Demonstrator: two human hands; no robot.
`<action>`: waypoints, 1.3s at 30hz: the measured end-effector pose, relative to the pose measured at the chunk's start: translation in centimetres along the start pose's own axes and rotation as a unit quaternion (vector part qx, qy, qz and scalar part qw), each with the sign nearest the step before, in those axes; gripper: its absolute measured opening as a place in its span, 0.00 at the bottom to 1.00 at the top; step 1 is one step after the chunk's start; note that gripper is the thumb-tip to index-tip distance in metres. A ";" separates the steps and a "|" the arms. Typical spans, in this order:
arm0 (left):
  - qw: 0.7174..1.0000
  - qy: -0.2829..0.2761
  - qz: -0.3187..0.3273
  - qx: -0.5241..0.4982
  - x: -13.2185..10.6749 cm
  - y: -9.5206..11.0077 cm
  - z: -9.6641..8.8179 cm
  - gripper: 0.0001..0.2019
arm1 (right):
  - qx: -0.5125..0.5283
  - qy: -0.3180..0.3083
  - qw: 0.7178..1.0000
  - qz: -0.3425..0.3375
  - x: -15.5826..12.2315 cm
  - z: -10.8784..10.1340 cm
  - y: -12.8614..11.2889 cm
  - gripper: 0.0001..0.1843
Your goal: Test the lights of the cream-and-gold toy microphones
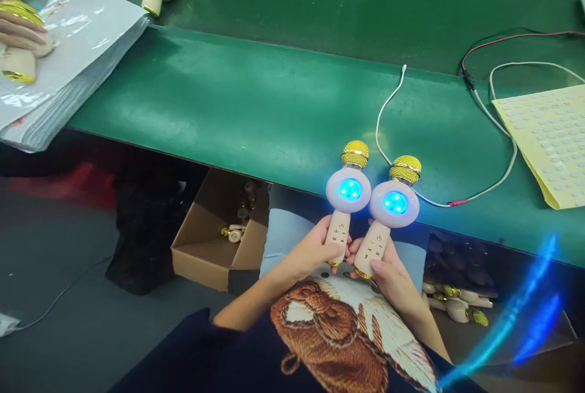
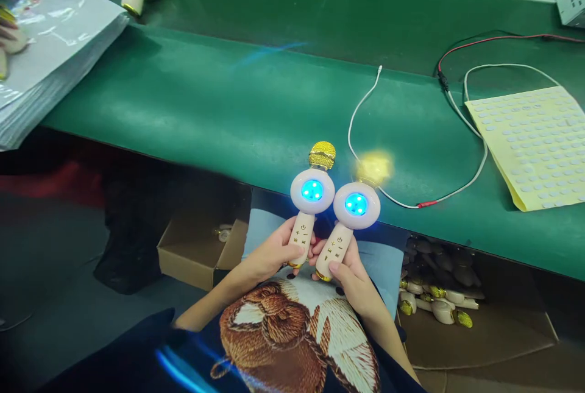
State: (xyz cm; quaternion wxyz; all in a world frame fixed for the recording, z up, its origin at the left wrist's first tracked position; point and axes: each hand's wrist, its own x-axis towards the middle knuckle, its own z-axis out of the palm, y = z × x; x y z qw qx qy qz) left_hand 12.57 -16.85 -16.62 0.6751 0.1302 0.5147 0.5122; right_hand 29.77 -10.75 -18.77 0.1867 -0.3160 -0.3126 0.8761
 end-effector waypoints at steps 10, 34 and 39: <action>0.996 0.040 0.069 0.033 0.6 -1.5 -0.3 0.13 | -0.087 -0.006 0.993 -0.086 0.7 -0.8 0.6 0.18; 0.994 0.076 0.077 -0.017 1.2 -0.5 -0.4 0.19 | -0.088 0.124 0.986 -0.066 2.6 -1.7 -0.2 0.21; 0.998 0.028 0.000 -0.062 0.9 0.6 -0.3 0.24 | 0.006 0.083 0.996 -0.036 1.6 -0.6 -1.8 0.20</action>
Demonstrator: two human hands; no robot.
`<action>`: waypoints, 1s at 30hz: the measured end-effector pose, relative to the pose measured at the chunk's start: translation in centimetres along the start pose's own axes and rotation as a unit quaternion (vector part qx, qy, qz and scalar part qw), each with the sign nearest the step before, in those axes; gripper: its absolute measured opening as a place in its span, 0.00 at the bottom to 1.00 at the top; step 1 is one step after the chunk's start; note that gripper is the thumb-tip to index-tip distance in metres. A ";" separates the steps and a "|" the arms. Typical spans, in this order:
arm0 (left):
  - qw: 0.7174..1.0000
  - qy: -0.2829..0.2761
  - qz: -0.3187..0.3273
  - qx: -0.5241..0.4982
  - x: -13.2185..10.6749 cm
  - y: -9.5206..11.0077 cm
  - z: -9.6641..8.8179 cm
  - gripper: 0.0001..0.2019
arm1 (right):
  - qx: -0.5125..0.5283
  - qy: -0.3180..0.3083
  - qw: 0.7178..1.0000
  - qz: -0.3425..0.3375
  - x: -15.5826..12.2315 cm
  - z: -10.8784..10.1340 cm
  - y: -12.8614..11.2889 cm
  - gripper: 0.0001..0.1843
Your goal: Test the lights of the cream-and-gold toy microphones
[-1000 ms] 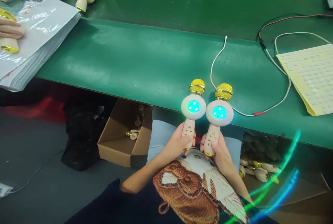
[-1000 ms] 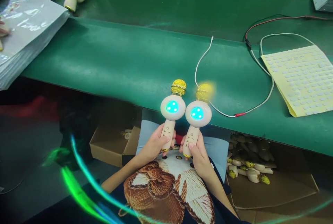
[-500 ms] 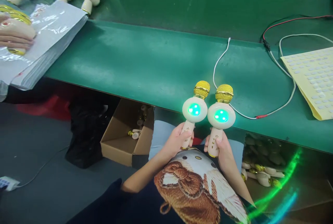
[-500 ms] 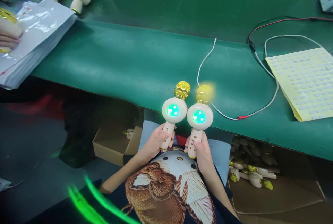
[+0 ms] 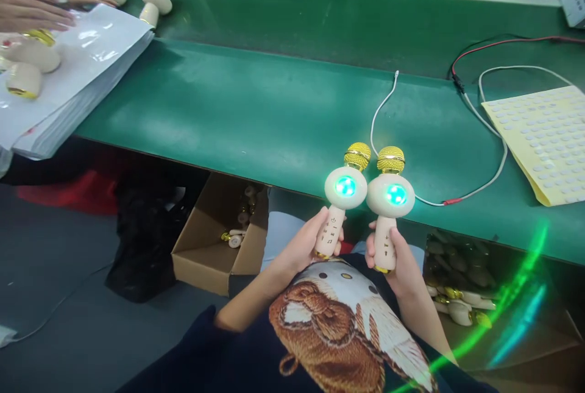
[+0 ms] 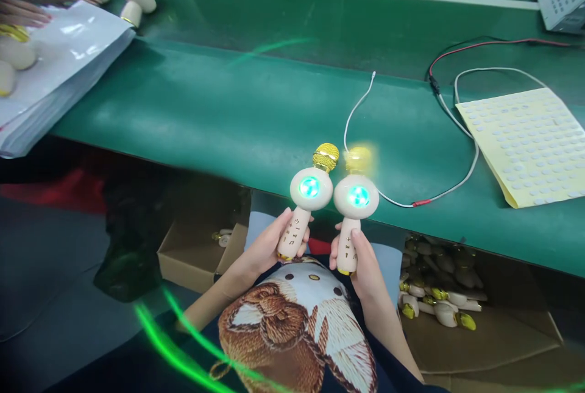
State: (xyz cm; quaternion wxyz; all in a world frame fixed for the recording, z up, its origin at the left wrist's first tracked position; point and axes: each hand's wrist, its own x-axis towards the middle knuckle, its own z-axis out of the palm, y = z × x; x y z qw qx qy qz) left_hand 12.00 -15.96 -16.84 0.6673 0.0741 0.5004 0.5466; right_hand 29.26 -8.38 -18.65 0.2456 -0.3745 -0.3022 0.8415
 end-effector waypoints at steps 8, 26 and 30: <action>0.981 -0.131 -0.088 -0.115 -1.2 5.1 2.3 0.20 | 0.020 0.008 0.997 0.081 -1.6 3.3 -5.6 0.21; 0.987 0.026 0.121 -0.103 1.5 5.5 0.0 0.21 | -0.409 -0.073 0.908 -0.058 8.9 4.9 -6.6 0.16; 0.978 0.094 0.165 -0.092 1.9 6.1 -1.5 0.20 | -0.536 -0.051 0.841 -0.049 10.2 5.5 -9.9 0.21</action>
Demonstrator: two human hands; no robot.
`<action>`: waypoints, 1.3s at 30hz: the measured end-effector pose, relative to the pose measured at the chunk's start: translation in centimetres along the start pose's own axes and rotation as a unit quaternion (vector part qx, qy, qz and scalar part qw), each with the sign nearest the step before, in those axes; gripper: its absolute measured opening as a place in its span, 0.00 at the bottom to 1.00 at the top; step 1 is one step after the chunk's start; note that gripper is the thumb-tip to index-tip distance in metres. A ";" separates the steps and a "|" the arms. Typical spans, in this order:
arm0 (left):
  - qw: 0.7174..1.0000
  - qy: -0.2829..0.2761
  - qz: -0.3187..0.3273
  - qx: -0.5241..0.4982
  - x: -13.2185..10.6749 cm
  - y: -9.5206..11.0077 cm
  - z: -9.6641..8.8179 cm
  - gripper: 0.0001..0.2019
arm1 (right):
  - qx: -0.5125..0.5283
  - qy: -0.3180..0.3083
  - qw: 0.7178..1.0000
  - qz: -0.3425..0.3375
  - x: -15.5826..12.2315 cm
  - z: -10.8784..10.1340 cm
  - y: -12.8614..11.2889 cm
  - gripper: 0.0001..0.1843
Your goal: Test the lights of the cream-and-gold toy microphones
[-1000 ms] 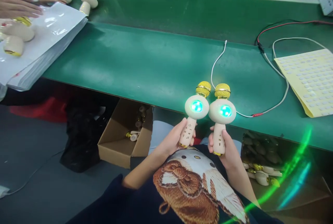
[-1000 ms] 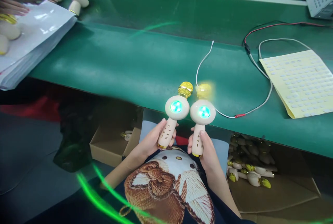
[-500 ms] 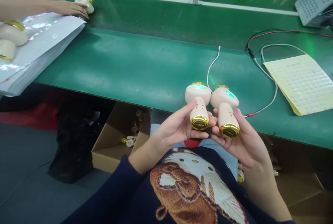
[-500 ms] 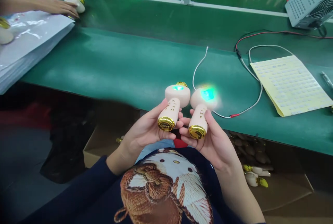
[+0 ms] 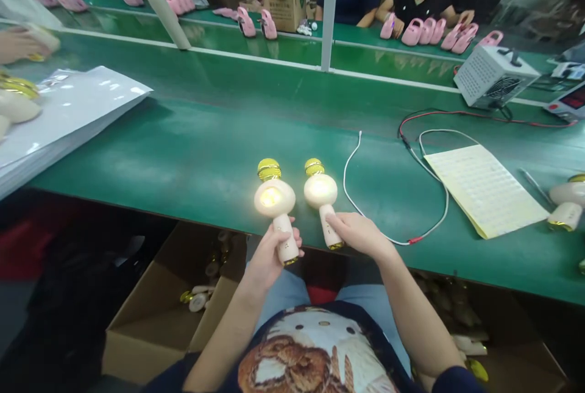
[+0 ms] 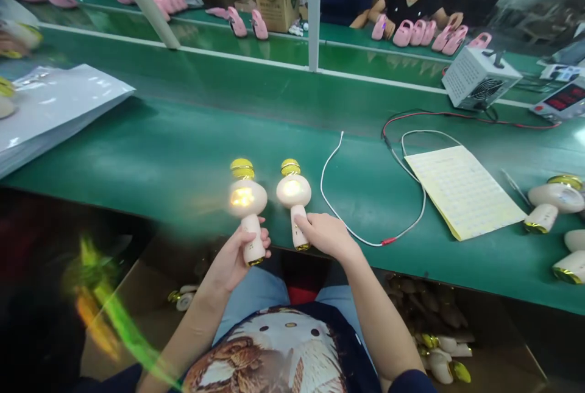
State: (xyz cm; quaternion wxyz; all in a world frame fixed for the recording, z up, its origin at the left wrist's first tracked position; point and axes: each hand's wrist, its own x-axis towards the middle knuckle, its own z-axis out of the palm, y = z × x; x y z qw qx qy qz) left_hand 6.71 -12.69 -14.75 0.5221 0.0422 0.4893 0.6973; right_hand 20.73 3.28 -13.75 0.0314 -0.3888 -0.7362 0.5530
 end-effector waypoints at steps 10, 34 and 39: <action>0.999 0.015 -0.021 0.036 1.5 -0.4 -0.4 0.22 | -0.056 0.306 0.948 0.069 14.5 -10.2 -5.2 0.21; 0.990 -0.119 0.018 -0.077 -1.9 0.7 12.2 0.22 | 0.336 0.235 0.906 -0.109 -12.2 6.1 0.4 0.16; 0.992 -0.103 0.042 -0.058 -2.7 -0.1 11.8 0.21 | 0.343 0.209 0.906 -0.135 -11.8 6.2 0.5 0.16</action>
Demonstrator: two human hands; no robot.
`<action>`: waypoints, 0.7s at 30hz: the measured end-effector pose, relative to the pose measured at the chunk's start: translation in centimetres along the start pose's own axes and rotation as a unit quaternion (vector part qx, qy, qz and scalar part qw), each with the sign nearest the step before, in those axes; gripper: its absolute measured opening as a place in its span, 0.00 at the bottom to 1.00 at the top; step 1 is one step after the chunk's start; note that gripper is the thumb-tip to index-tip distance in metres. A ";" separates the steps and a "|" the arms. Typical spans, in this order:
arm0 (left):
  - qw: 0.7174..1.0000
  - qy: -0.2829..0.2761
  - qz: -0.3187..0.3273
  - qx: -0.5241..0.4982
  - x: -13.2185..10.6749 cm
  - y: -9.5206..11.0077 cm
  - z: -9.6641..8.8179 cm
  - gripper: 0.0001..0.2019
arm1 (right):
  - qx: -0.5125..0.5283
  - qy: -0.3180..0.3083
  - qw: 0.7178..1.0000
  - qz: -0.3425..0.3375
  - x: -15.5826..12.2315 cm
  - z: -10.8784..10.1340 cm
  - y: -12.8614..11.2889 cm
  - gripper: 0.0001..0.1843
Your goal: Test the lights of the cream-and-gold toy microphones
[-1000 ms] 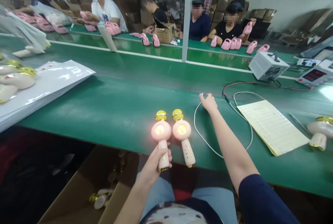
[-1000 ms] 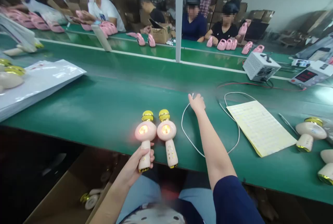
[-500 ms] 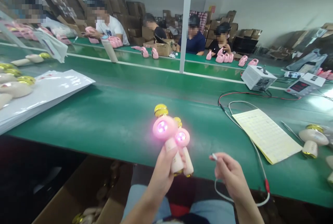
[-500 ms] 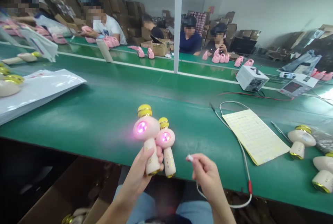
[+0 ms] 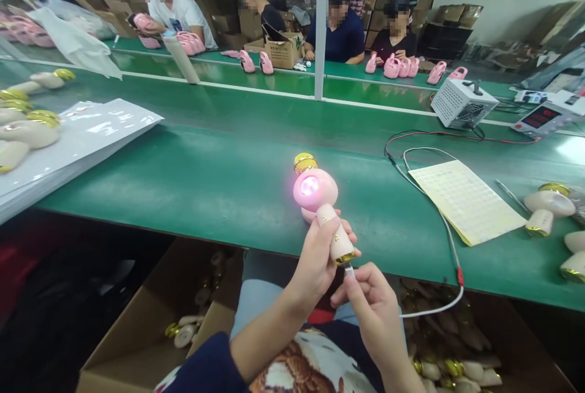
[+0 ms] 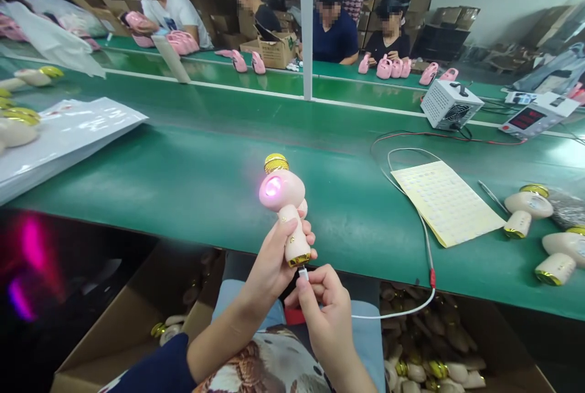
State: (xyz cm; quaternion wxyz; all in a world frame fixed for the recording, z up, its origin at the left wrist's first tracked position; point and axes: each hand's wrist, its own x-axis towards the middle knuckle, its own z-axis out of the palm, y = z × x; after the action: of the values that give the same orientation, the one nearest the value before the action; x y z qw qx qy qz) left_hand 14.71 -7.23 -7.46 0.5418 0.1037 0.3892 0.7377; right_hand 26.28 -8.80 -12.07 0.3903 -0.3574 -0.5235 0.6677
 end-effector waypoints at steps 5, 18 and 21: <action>0.999 0.002 0.023 0.043 -0.4 -0.6 -0.4 0.19 | 0.019 -0.039 0.996 0.072 -0.1 -0.3 -0.4 0.19; 0.973 0.124 0.042 0.189 -0.6 -2.2 -3.9 0.28 | 0.140 -0.121 0.976 0.114 1.8 1.9 5.1 0.39; 0.970 0.145 0.007 0.195 -0.4 -2.0 -4.0 0.31 | 0.145 -0.069 0.983 0.087 2.4 2.2 6.5 0.40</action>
State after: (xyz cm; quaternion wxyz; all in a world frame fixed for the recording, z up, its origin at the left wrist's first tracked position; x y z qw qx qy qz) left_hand 14.01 -9.16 -11.42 0.4435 0.1024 0.5994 0.6584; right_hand 22.36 -8.52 -18.18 0.3420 -0.2942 -0.4134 0.7910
